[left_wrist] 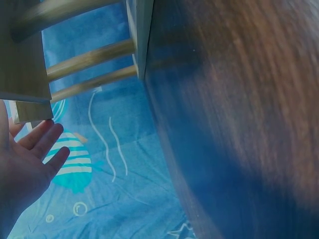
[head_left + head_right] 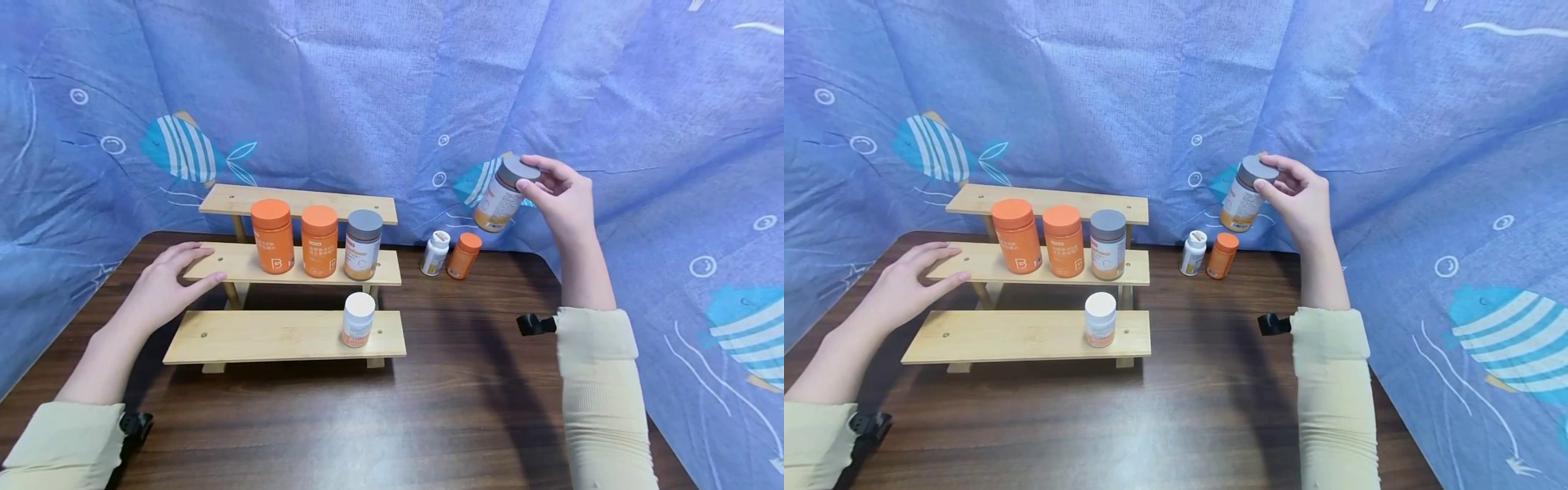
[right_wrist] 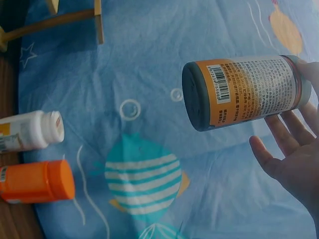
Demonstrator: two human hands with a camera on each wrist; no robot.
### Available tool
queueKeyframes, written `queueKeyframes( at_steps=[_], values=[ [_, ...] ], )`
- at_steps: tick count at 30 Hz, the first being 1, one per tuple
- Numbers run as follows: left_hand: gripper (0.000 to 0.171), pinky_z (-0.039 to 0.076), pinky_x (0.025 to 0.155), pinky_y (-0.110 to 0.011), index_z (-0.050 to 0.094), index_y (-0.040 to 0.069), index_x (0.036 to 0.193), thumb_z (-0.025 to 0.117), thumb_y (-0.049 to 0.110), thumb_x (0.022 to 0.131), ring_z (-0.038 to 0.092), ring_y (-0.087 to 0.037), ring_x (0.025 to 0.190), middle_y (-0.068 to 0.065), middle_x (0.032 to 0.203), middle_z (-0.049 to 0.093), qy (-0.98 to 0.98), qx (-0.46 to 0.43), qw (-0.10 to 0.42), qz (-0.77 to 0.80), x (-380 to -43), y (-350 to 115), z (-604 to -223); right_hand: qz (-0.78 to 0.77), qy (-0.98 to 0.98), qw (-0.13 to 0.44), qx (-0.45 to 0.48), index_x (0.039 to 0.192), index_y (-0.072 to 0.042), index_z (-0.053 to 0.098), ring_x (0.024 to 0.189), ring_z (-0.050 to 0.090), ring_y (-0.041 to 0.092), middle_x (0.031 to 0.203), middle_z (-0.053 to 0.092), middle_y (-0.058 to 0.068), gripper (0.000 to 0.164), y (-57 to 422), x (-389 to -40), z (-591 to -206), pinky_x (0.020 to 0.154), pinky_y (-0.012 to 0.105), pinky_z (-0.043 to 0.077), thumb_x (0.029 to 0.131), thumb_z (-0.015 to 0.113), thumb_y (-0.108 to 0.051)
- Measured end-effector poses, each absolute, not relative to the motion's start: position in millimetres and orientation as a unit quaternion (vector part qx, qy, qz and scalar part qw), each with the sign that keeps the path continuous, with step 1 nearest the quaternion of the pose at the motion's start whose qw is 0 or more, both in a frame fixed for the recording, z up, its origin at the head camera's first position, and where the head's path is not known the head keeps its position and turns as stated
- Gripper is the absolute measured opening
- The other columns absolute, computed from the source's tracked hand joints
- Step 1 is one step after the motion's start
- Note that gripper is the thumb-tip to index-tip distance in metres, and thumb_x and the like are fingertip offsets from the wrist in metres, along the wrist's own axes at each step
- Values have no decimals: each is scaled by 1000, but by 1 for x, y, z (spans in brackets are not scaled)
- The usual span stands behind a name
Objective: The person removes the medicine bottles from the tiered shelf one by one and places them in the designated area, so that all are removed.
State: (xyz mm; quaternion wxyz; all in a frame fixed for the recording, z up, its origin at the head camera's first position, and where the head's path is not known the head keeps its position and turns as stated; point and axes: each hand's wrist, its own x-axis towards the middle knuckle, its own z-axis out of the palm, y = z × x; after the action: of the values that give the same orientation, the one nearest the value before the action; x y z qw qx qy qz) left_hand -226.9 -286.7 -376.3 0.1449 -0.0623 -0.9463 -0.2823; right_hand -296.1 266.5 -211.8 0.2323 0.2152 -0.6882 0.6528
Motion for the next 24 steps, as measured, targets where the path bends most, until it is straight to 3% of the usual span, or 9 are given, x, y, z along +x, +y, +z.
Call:
queueKeyframes(
  at_steps=[15,24],
  values=[
    [71,23,99,-69,48,2,134,64,50,85,26,-50,132,-27,144,33,-950,-56,134,-277,-227,-287,-376,671,-665,279,174,107,6,68,80,66,11,95,71,5,33,297,-297,-244,72,17,52,74,74,9],
    [73,23,98,-70,47,1,136,63,52,86,25,-50,133,-28,145,32,-950,-55,136,-274,-227,-287,-376,657,-680,297,131,109,3,69,80,65,10,93,70,3,36,312,-303,-267,71,16,52,74,76,5]
  ],
)
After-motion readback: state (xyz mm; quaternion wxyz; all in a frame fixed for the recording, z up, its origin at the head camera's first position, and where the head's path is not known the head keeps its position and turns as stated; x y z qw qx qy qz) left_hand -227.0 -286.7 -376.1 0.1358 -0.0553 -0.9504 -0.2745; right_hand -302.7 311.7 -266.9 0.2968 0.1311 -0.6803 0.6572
